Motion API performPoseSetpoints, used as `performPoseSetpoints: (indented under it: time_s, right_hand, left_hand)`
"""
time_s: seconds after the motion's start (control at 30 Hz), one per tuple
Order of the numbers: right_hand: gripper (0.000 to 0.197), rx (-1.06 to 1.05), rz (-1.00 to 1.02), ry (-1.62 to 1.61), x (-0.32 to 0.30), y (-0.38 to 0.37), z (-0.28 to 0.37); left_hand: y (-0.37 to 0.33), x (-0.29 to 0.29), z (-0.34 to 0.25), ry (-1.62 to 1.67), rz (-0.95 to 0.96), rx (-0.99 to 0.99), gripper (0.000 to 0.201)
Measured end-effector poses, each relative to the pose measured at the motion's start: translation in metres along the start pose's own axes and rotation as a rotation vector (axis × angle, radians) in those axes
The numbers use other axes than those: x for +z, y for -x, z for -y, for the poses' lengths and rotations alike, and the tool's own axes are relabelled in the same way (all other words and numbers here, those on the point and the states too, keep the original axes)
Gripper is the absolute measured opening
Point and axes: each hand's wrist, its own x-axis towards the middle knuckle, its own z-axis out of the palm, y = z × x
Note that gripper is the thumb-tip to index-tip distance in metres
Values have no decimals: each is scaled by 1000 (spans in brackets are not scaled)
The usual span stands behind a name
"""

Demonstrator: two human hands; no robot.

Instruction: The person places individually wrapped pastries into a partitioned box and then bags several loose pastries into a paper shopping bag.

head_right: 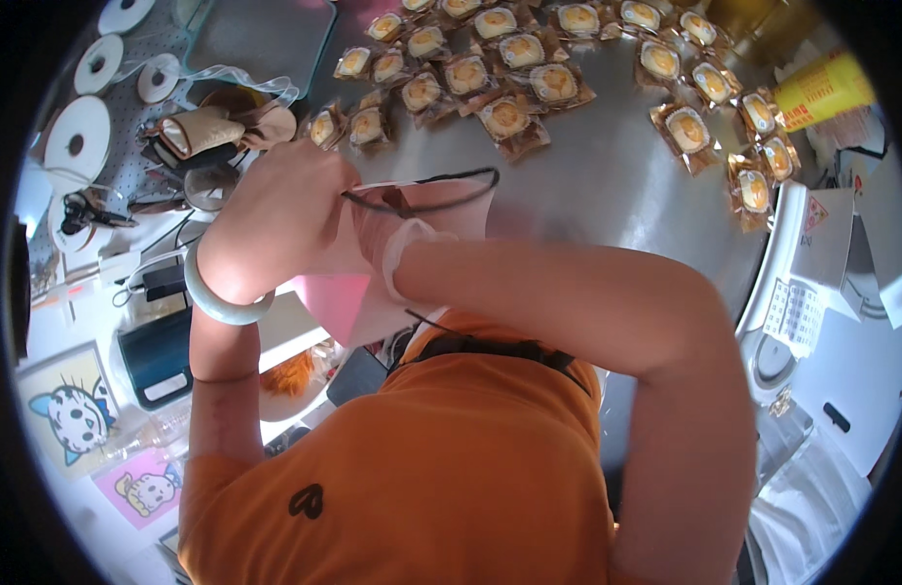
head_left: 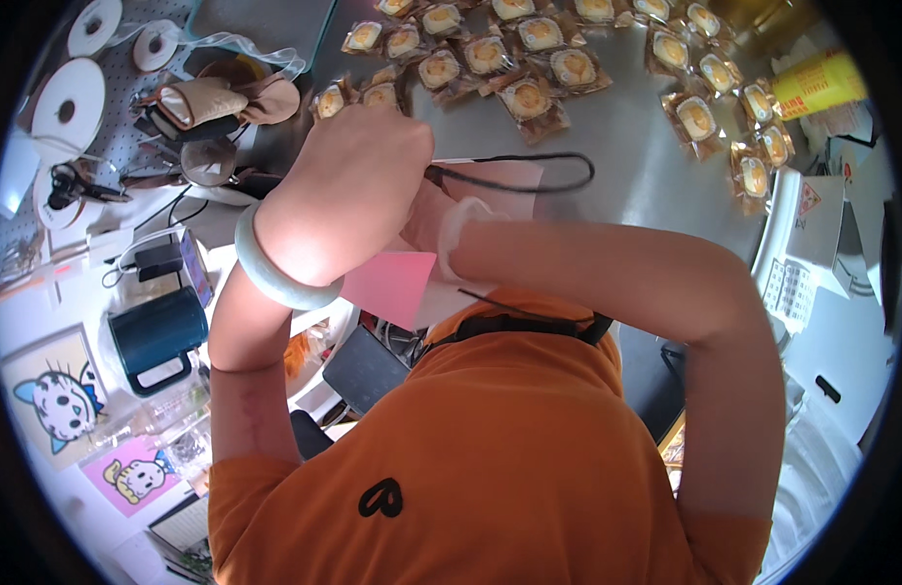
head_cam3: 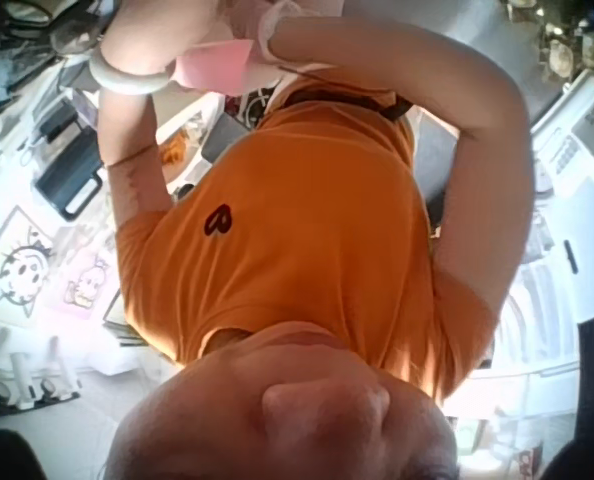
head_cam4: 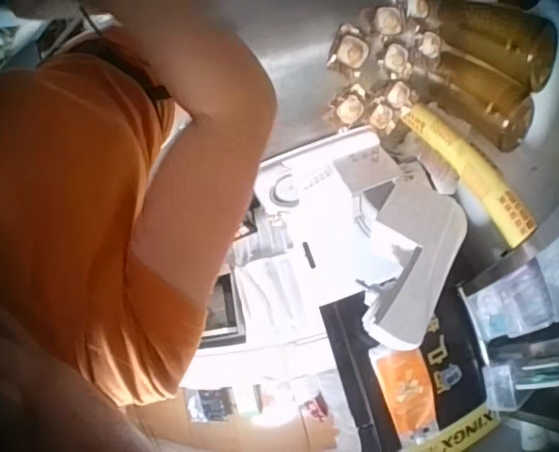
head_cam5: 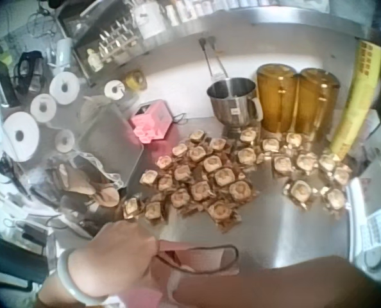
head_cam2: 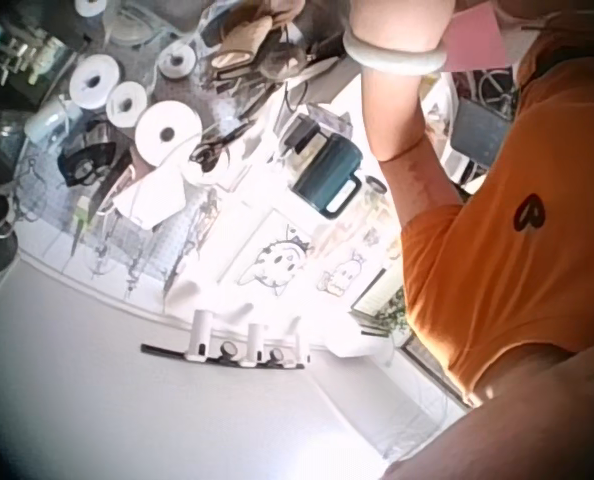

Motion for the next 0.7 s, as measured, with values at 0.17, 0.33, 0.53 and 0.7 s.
performPoseSetpoints:
  time_s: [0.17,0.33,0.53,0.7]
  right_hand:
    - [27,87,-83,-188,42,-39,8]
    - [27,0,-52,-389,25,23,-10]
    - [36,751,-767,-1118,67,213,-150]
    - [83,1659,-438,-546,246,283,-232]
  left_hand:
    - [-13,-6,-14,216,-69,99,13]
    - [-29,-1,-7,106,62,44,13]
    - [-22,6,-9,111,73,30,10]
    - [-36,-1,-23,83,99,102,9]
